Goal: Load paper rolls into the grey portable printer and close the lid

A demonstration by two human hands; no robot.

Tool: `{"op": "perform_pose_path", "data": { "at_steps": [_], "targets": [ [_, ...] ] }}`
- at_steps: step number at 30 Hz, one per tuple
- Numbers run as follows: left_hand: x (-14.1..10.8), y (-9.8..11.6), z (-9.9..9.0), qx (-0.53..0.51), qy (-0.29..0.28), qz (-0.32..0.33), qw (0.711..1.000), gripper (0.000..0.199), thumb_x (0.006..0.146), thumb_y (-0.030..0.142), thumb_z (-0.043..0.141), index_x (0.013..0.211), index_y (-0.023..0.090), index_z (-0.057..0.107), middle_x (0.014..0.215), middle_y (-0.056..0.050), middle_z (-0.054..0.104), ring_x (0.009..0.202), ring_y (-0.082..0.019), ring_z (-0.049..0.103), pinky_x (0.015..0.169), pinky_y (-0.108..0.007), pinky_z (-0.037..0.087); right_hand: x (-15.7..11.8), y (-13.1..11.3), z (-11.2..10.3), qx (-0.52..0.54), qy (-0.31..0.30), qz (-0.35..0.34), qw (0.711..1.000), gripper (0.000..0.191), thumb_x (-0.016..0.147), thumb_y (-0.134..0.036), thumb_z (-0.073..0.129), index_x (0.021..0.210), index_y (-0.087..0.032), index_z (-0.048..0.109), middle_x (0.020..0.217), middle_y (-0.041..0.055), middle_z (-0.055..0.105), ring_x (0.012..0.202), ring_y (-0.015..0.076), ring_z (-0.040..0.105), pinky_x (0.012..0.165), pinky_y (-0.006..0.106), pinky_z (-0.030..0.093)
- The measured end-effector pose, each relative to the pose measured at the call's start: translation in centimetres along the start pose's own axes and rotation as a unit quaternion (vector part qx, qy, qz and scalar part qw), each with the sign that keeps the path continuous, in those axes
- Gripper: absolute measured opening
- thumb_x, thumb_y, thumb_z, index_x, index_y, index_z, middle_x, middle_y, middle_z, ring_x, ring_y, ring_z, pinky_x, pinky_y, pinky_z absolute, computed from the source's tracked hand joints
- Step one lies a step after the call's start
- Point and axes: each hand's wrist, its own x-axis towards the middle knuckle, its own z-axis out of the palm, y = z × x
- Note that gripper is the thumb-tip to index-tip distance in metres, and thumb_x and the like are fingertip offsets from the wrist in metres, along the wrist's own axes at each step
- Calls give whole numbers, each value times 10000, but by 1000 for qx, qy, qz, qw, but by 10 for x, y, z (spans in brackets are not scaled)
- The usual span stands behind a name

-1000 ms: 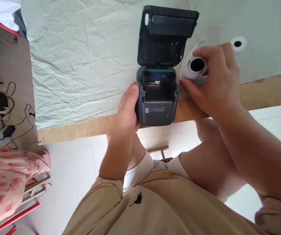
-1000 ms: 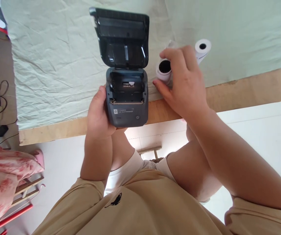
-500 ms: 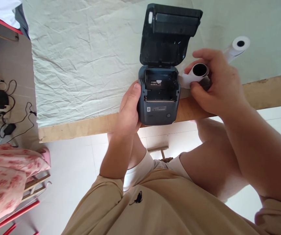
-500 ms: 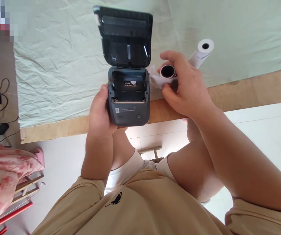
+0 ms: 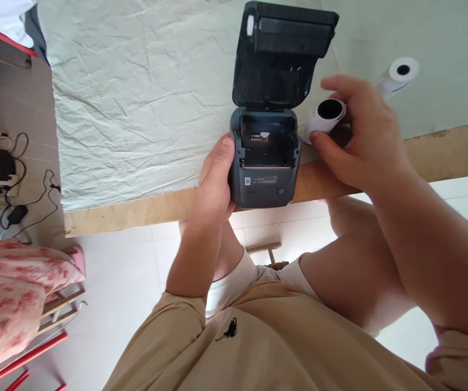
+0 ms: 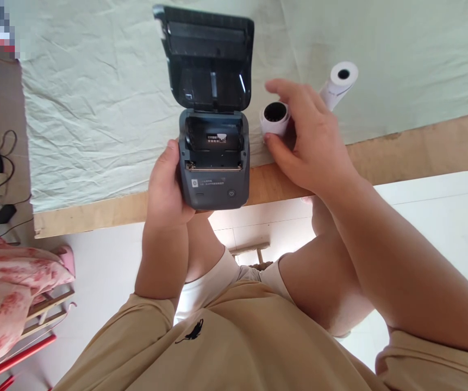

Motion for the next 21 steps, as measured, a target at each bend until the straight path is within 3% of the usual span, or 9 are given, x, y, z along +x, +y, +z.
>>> {"op": "perform_pose_path", "data": {
  "at_steps": [3, 6, 14, 18, 21],
  "targets": [
    [0, 1, 0, 4, 1, -2, 1000, 624, 1039, 892, 629, 1092, 289, 781, 1095, -43, 850, 1334, -321, 861, 919, -372, 751, -1, -1, 0, 12, -16, 21, 1000, 653, 951, -258, 684, 1591, -329, 571, 1346, 119, 820, 1112, 337, 807, 1024, 604, 670],
    [0, 1, 0, 7, 4, -4, 1000, 633, 1040, 897, 620, 1095, 287, 783, 1097, -42, 851, 1338, -322, 860, 910, -367, 750, -1, -4, -4, -12, -38, 21, 999, 565, 974, -233, 653, 1521, -374, 631, 1372, 107, 821, 1167, 337, 793, 1053, 583, 658],
    [0, 0, 0, -2, -3, 5, 1000, 616, 1063, 876, 601, 1086, 294, 801, 1106, -25, 872, 1306, -292, 870, 895, -343, 749, 4, 2, 3, -12, -45, -41, 998, 674, 927, -326, 776, 1582, -381, 627, 1500, 106, 714, 1290, 329, 741, 1112, 564, 645],
    [1, 0, 0, 8, 6, 2, 1000, 605, 1072, 864, 598, 1109, 291, 789, 1135, -33, 869, 1320, -292, 861, 907, -344, 743, 4, 1, 1, -42, -4, -26, 999, 522, 1008, -369, 714, 1525, -433, 675, 1346, 84, 752, 1241, 329, 755, 1110, 579, 646],
    [2, 0, -1, 5, 2, 6, 1000, 584, 1074, 844, 623, 1112, 283, 782, 1129, -36, 855, 1317, -291, 860, 909, -335, 729, 1, -4, -7, -19, 83, -38, 996, 600, 1020, -475, 729, 1597, -366, 606, 1478, 115, 739, 1267, 354, 765, 1058, 573, 663]
  ]
}}
